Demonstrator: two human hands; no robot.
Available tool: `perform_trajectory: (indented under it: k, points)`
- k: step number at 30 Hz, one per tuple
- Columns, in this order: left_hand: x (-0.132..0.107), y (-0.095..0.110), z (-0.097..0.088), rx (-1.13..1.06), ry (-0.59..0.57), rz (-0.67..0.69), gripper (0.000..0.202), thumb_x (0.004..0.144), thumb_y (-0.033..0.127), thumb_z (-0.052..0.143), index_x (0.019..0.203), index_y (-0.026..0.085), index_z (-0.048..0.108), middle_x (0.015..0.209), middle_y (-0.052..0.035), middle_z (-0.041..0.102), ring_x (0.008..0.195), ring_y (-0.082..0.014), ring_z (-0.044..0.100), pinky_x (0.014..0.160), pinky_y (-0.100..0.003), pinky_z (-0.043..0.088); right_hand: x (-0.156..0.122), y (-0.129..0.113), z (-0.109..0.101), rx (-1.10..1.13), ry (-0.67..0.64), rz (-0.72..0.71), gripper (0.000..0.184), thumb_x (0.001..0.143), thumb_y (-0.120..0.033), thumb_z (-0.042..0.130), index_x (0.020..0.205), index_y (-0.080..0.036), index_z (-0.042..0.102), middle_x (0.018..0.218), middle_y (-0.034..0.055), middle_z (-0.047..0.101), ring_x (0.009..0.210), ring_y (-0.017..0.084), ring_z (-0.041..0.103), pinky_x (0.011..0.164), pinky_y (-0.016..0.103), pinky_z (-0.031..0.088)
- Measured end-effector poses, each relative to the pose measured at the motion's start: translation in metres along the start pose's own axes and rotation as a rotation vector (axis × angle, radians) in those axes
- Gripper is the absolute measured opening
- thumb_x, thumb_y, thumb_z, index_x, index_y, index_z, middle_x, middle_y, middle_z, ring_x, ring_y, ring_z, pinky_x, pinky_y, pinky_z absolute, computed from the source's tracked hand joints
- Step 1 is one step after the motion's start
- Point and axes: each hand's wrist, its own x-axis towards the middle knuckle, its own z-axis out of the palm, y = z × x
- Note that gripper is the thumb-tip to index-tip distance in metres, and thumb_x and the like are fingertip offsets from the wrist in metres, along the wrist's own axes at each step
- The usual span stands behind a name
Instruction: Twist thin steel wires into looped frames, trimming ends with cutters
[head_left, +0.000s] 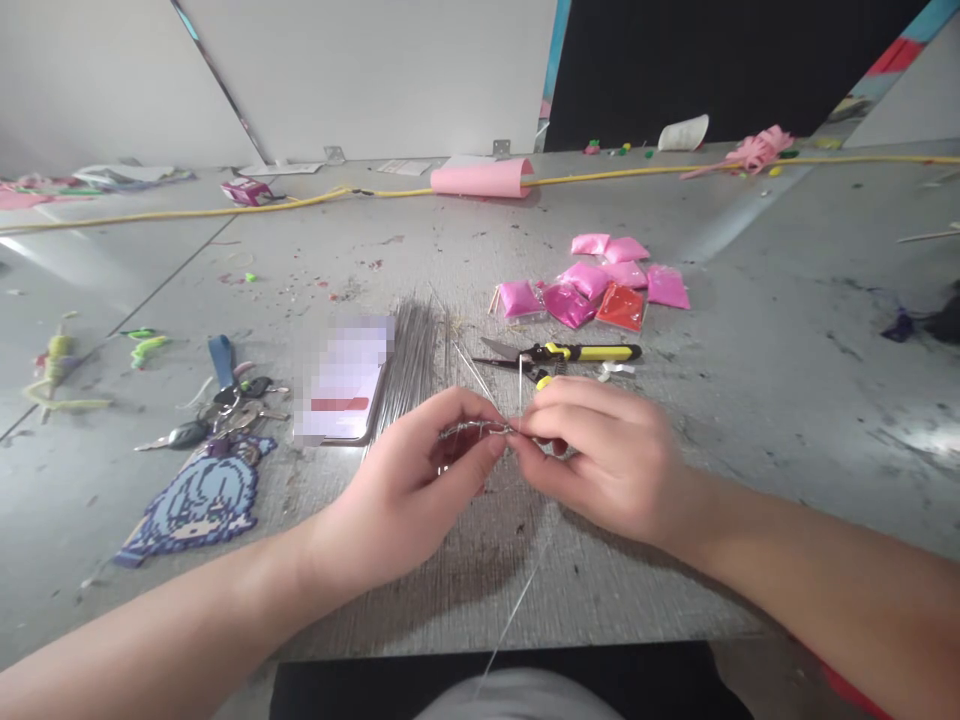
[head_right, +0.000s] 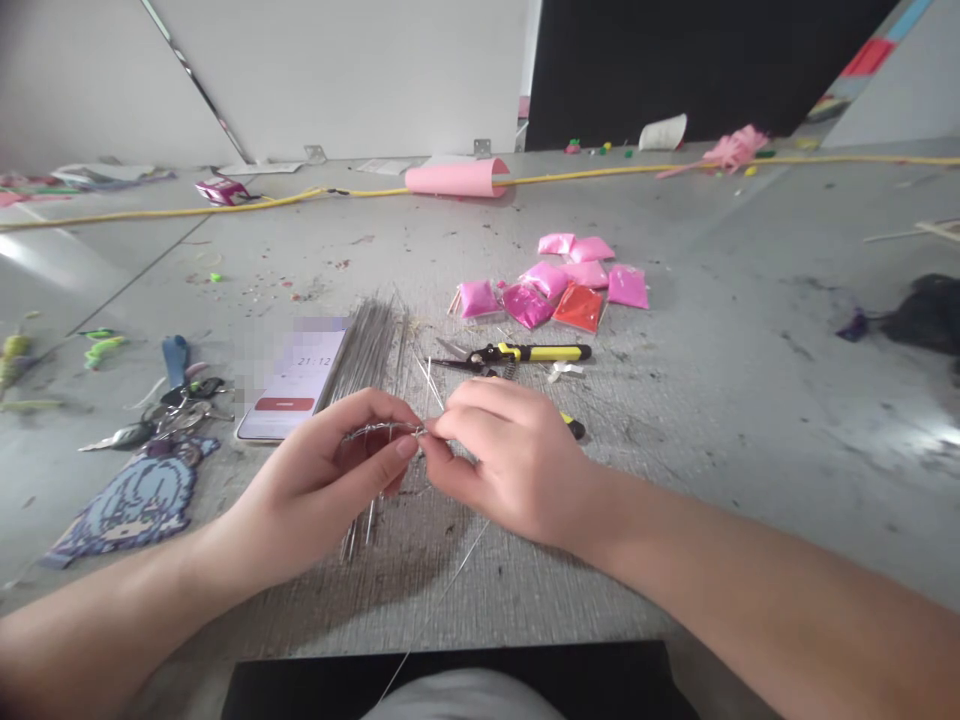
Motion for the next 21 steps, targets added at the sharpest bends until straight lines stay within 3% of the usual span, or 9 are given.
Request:
perform_trajectory:
  k: [7,16,18,21]
  points:
    - [0.002,-0.002,-0.005,0.165,-0.027,0.142,0.007,0.1,0.025,0.054,0.102,0.02,0.057,0.076,0.0044,0.053,0.063,-0.0077,0.045,0.058,-0.021,0.04,-0.001,-0.002,-0.003,0.197,-0.032,0.151,0.013,0.091,-0.011,0.062,0.079,-0.013,0.064,0.072,0.0031,0.058,0.064,0.011,0.051,0.057,0.027,0.041]
    - [0.004,-0.006,-0.012,0.385,-0.03,0.45,0.017,0.092,0.004,0.054,0.103,0.016,0.058,0.09,-0.0007,0.059,0.081,-0.0103,0.054,0.073,-0.023,0.044,0.001,-0.004,0.0,0.761,-0.096,0.741,0.022,0.088,-0.024,0.07,0.069,-0.019,0.06,0.071,-0.0024,0.052,0.067,0.012,0.046,0.059,0.027,0.036]
    - [0.005,-0.006,-0.013,0.402,-0.013,0.473,0.015,0.092,0.004,0.055,0.101,0.016,0.057,0.089,-0.0001,0.058,0.08,-0.0101,0.054,0.073,-0.023,0.044,0.001,0.0,0.002,0.855,-0.106,0.787,0.019,0.085,-0.024,0.074,0.07,-0.019,0.063,0.071,-0.0026,0.052,0.068,0.011,0.045,0.06,0.027,0.035]
    - [0.005,-0.005,-0.012,0.382,0.031,0.394,0.007,0.094,0.011,0.057,0.095,0.018,0.056,0.085,0.0014,0.056,0.076,-0.0096,0.052,0.069,-0.024,0.044,0.001,0.005,0.001,0.925,-0.135,0.762,0.015,0.089,-0.026,0.069,0.075,-0.019,0.066,0.073,-0.0022,0.052,0.065,0.011,0.044,0.059,0.028,0.035]
